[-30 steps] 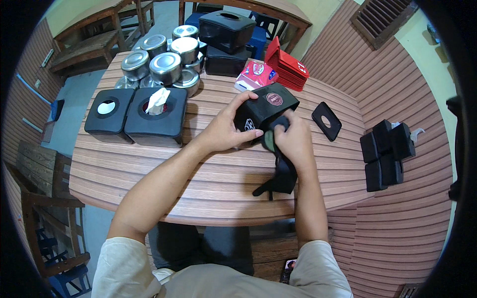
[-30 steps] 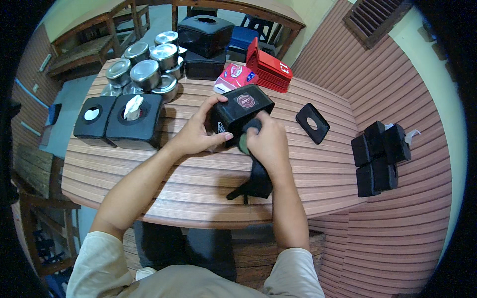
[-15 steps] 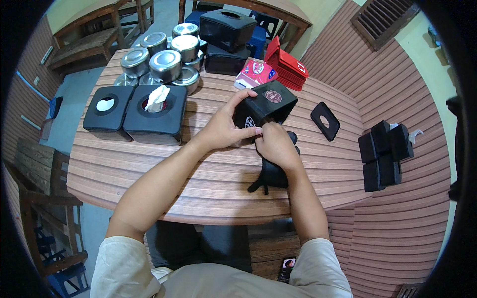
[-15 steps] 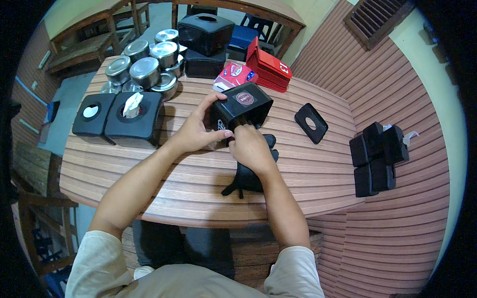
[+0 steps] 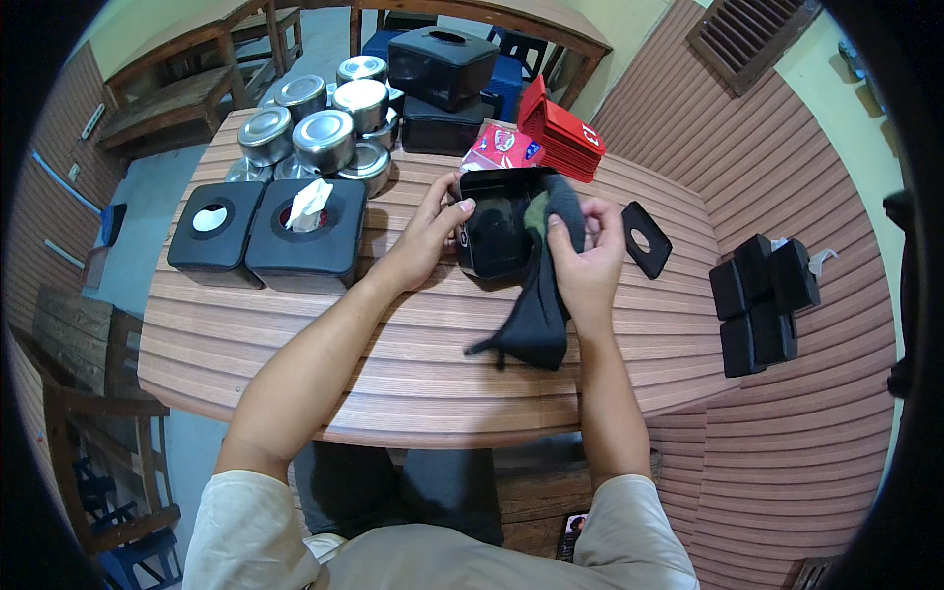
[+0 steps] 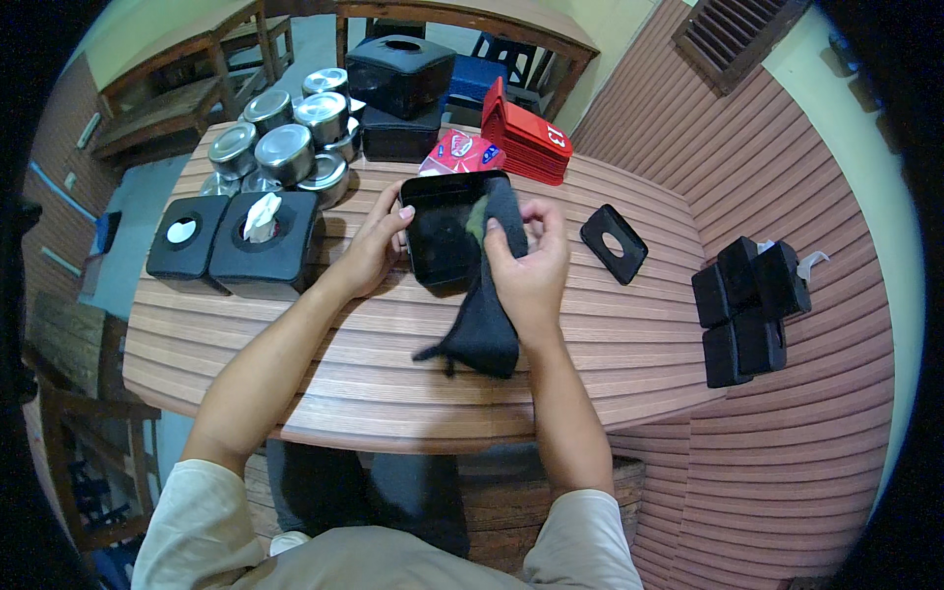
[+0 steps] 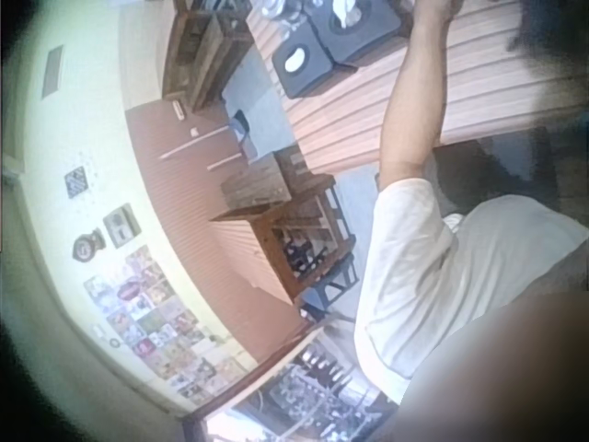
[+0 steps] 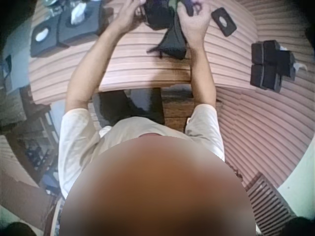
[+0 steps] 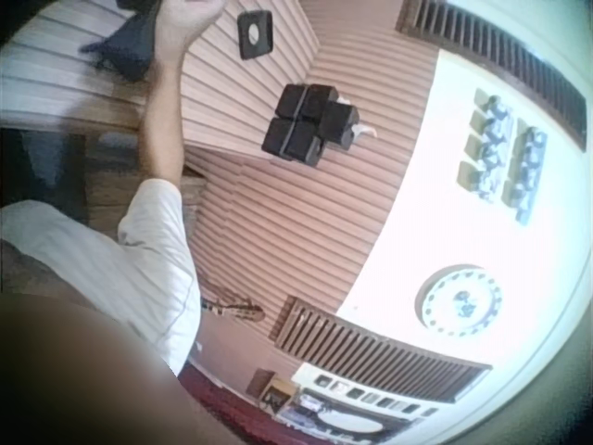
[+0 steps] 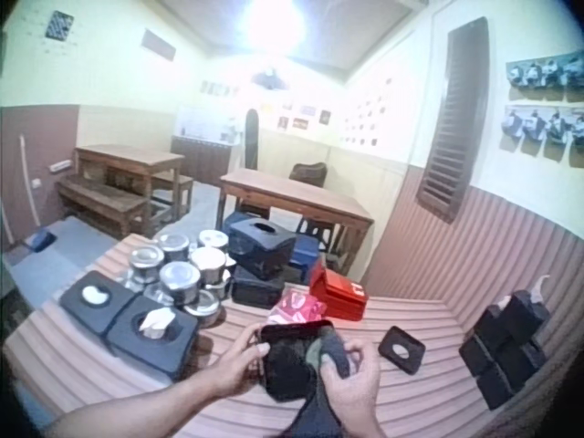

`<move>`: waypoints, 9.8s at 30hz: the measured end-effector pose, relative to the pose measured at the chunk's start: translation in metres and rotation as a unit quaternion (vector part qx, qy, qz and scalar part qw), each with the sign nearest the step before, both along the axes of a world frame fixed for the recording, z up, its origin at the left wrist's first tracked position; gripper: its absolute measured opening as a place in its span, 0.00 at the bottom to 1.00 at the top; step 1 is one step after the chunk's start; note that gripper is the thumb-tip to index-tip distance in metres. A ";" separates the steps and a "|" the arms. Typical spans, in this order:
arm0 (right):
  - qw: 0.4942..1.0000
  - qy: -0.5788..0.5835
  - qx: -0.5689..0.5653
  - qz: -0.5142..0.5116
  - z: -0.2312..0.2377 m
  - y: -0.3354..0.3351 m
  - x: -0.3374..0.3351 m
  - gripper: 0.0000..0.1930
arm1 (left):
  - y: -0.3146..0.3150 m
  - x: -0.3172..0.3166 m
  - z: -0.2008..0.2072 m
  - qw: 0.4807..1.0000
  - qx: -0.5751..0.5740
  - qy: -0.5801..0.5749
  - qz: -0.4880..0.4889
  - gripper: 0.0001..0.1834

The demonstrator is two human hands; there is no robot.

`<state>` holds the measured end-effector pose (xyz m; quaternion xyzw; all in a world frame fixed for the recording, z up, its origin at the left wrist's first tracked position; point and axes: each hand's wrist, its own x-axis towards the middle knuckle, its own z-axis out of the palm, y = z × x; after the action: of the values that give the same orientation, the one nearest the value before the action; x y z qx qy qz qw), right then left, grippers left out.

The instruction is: The person assembles black tissue boxes by inserting pink tissue packs into the boxes and closing the lids. The person handles multiple boxes one at a time, placing each completed unit on the table.

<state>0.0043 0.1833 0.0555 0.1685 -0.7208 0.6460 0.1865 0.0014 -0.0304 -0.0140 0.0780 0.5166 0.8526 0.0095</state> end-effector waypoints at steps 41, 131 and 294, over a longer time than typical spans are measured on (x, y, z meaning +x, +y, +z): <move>0.924 -0.109 -0.339 0.139 0.005 0.046 -0.027 0.10 | 0.003 0.001 0.005 0.988 -0.149 0.005 0.040 0.35; 0.949 -0.194 0.215 0.121 -0.007 -0.021 -0.034 0.12 | 0.007 0.011 0.005 0.965 -0.217 0.150 0.009 0.34; 0.796 0.010 0.606 0.010 0.021 -0.012 0.010 0.13 | 0.005 0.012 0.009 0.956 -0.242 0.148 0.079 0.40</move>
<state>0.0144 0.1715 0.0768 0.2607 -0.9612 0.0776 0.0468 0.0134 -0.0251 -0.0055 0.1579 0.7077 0.6789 -0.1155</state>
